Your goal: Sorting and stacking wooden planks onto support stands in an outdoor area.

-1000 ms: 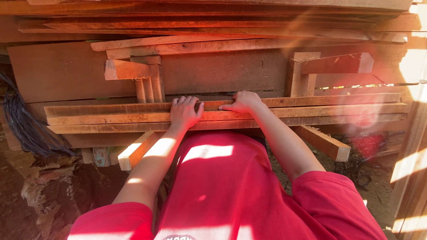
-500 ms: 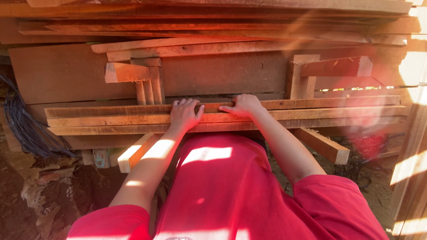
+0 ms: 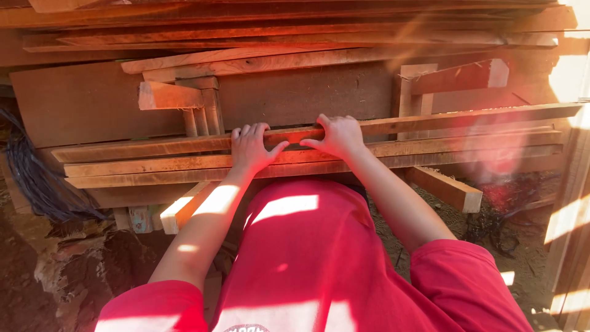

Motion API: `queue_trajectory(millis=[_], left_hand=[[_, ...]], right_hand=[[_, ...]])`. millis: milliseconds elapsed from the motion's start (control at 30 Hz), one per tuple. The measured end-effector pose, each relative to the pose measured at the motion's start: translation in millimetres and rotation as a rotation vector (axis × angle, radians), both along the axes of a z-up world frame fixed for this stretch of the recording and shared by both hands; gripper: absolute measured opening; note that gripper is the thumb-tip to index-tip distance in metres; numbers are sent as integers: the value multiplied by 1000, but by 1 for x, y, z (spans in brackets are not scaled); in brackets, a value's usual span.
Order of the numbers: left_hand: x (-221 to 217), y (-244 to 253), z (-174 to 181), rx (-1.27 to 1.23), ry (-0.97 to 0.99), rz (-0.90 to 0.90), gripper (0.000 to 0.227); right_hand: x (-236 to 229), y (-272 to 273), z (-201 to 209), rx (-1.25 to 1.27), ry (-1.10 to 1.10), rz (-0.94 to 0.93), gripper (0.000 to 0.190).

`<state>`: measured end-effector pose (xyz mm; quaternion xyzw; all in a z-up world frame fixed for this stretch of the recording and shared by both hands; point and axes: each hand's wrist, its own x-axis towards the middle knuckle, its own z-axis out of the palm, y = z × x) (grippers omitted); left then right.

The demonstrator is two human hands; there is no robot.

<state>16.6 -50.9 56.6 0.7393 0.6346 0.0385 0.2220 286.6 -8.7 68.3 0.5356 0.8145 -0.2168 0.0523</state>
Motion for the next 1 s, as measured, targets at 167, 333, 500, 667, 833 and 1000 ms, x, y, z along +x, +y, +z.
queue_trajectory(millis=[167, 333, 500, 667, 833, 1000], left_hand=[[-18, -14, 40, -240, 85, -132, 60], [-11, -35, 138, -448, -25, -201, 48], [-12, -70, 95, -235, -45, -222, 46], [-24, -98, -2, 0, -90, -236, 52], [-26, -114, -58, 200, -119, -205, 57], [-23, -105, -49, 250, -109, -254, 56]], right_hand=[[20, -19, 52, -54, 177, 152, 57], [34, -66, 90, 55, 354, 159, 42], [38, -98, 60, 148, 400, 62, 44], [34, -113, 9, 257, 355, 45, 42], [34, -123, -22, 314, 328, 62, 46], [34, -116, -15, 368, 330, 103, 45]])
